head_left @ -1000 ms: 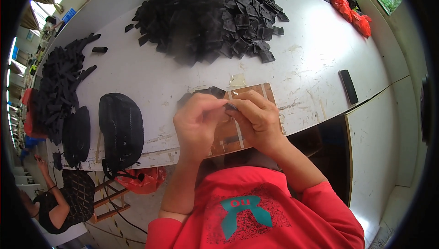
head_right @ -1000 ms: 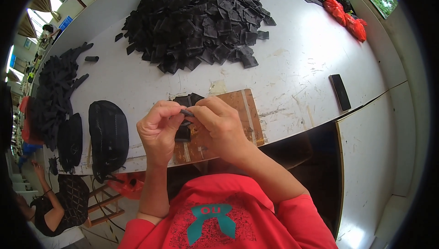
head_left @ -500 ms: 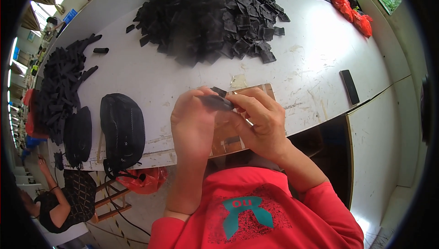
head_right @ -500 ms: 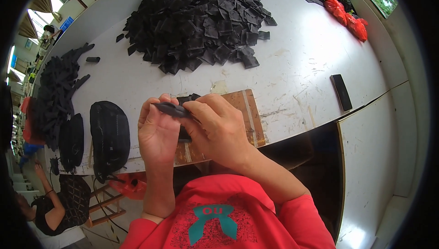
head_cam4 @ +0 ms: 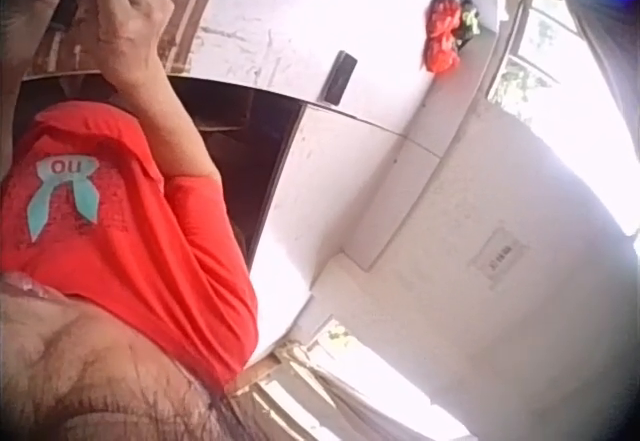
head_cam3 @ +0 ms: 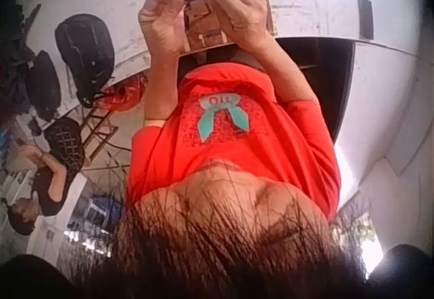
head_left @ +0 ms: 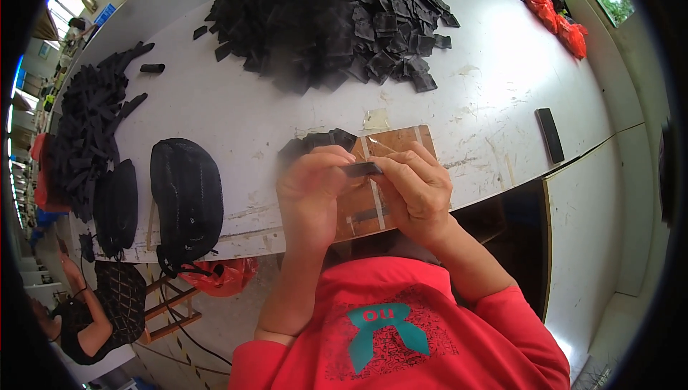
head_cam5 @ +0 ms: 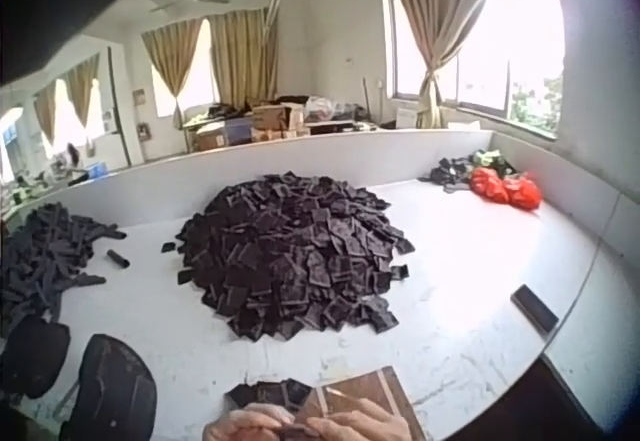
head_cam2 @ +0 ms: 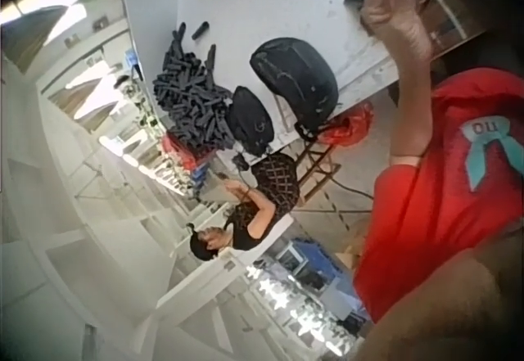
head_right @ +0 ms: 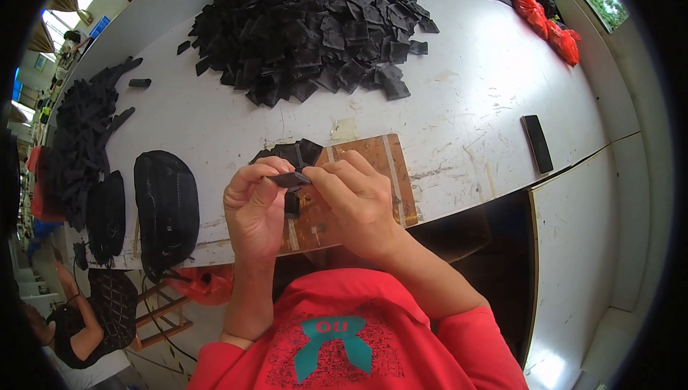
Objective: Applying adhesive to small black components at a factory workbench using a manual applicator.
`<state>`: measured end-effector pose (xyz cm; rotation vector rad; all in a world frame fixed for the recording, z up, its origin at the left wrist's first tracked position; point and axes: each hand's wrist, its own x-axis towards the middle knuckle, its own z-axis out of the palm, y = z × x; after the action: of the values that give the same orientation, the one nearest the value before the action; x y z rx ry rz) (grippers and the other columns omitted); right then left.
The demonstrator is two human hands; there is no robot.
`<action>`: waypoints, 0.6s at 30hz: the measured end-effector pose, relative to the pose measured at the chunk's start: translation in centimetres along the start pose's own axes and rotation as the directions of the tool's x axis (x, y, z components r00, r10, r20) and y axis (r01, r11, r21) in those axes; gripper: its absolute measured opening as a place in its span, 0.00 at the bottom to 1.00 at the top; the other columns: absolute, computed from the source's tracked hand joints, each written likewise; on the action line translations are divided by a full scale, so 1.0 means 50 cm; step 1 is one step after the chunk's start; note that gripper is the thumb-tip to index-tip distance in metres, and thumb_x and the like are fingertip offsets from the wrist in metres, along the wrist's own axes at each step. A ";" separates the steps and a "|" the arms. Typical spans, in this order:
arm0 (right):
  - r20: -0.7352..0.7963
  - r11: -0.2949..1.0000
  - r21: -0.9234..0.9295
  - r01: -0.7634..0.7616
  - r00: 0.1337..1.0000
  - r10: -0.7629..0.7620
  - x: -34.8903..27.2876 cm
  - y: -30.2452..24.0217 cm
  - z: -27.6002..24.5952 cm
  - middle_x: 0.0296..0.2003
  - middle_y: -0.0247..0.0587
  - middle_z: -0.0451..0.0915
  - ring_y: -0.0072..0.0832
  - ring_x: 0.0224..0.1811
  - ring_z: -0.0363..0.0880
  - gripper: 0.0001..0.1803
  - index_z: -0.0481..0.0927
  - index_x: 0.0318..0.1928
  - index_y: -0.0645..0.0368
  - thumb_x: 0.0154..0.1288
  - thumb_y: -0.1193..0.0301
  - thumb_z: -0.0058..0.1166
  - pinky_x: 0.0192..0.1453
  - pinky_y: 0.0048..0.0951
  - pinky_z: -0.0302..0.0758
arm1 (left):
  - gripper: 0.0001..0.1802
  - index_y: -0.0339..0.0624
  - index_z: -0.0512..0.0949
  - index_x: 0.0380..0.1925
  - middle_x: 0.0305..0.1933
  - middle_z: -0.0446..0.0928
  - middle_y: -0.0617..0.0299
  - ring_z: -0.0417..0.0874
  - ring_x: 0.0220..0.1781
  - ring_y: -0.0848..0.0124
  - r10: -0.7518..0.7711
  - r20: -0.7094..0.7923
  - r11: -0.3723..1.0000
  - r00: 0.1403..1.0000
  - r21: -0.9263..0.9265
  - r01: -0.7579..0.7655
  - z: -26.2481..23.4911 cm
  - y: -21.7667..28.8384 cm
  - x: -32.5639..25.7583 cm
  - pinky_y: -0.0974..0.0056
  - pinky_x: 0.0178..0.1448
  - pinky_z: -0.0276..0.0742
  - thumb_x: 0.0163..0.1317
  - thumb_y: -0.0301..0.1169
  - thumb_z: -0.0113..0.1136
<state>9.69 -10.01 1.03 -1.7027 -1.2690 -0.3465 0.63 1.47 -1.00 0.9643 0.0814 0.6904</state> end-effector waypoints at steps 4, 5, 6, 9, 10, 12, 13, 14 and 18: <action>0.034 1.000 -0.020 -0.022 0.999 0.022 0.001 0.002 -0.004 0.24 0.39 0.75 0.31 0.22 0.71 0.11 0.76 0.35 0.64 0.46 0.80 0.57 0.25 0.26 0.68 | 0.09 0.34 0.74 0.34 0.39 0.74 0.57 0.73 0.42 0.73 -0.022 0.059 0.900 0.998 0.436 -0.006 0.023 0.032 0.023 0.71 0.45 0.69 0.51 0.19 0.55; 0.060 0.996 0.035 -0.079 0.995 0.077 0.007 0.002 -0.009 0.24 0.39 0.74 0.32 0.23 0.71 0.13 0.76 0.34 0.63 0.43 0.79 0.58 0.24 0.28 0.68 | 0.09 0.35 0.75 0.34 0.35 0.75 0.59 0.76 0.36 0.75 0.000 0.141 0.812 0.990 0.578 -0.083 0.012 0.029 0.031 0.72 0.37 0.71 0.50 0.19 0.55; 0.090 0.986 0.088 -0.139 0.987 0.131 0.013 -0.002 -0.013 0.24 0.39 0.74 0.32 0.23 0.70 0.14 0.76 0.34 0.63 0.41 0.79 0.59 0.24 0.30 0.68 | 0.09 0.35 0.75 0.34 0.35 0.75 0.59 0.76 0.36 0.75 -0.001 0.134 0.810 0.991 0.581 -0.078 0.003 0.034 0.034 0.72 0.37 0.71 0.50 0.19 0.55; 0.109 0.980 0.058 -0.189 0.977 0.182 0.020 -0.019 -0.020 0.24 0.39 0.73 0.33 0.25 0.71 0.11 0.75 0.32 0.62 0.44 0.78 0.59 0.25 0.30 0.69 | 0.06 0.35 0.74 0.32 0.21 0.74 0.62 0.75 0.25 0.77 -0.067 0.076 0.727 0.995 0.686 -0.004 -0.004 0.033 0.023 0.74 0.31 0.70 0.55 0.24 0.54; 0.110 0.991 0.012 -0.135 0.985 0.133 0.020 -0.017 -0.019 0.24 0.40 0.72 0.34 0.25 0.71 0.11 0.75 0.31 0.62 0.44 0.78 0.59 0.26 0.30 0.69 | 0.06 0.35 0.74 0.32 0.21 0.74 0.62 0.75 0.25 0.77 -0.079 0.071 0.728 0.994 0.685 0.009 0.000 0.035 0.021 0.74 0.31 0.70 0.55 0.24 0.54; 0.045 0.996 0.031 -0.086 0.995 0.085 0.023 -0.013 -0.004 0.23 0.40 0.71 0.34 0.25 0.71 0.10 0.74 0.30 0.62 0.43 0.78 0.58 0.25 0.31 0.68 | 0.05 0.35 0.73 0.30 0.19 0.73 0.62 0.74 0.22 0.78 -0.126 0.038 0.650 0.991 0.758 0.054 0.009 0.041 0.018 0.73 0.27 0.68 0.58 0.27 0.52; 0.008 0.998 0.007 -0.058 0.998 0.058 0.025 -0.009 0.003 0.23 0.39 0.71 0.34 0.25 0.71 0.09 0.74 0.29 0.61 0.43 0.79 0.58 0.24 0.30 0.68 | 0.07 0.35 0.72 0.29 0.17 0.72 0.63 0.72 0.20 0.78 -0.083 0.065 0.638 0.994 0.770 0.003 0.009 0.034 0.020 0.73 0.25 0.67 0.58 0.29 0.51; -0.028 0.999 -0.019 -0.031 0.999 0.030 0.026 -0.004 0.006 0.22 0.39 0.70 0.34 0.25 0.71 0.09 0.74 0.29 0.61 0.43 0.79 0.58 0.24 0.30 0.68 | 0.07 0.35 0.72 0.29 0.17 0.72 0.63 0.72 0.20 0.78 -0.087 0.064 0.638 0.994 0.770 0.006 0.005 0.029 0.022 0.73 0.25 0.67 0.58 0.29 0.51; 0.081 0.996 0.063 -0.062 0.995 0.057 0.030 0.010 -0.014 0.22 0.38 0.71 0.34 0.24 0.71 0.09 0.74 0.29 0.60 0.43 0.79 0.58 0.24 0.30 0.68 | 0.06 0.35 0.72 0.28 0.17 0.73 0.62 0.73 0.20 0.78 -0.114 0.099 0.666 0.988 0.746 0.002 -0.008 0.026 0.023 0.74 0.26 0.67 0.57 0.27 0.51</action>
<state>10.99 -9.70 2.17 -1.7092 -1.2703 -0.2018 0.73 2.93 0.06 1.8026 0.2914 0.5199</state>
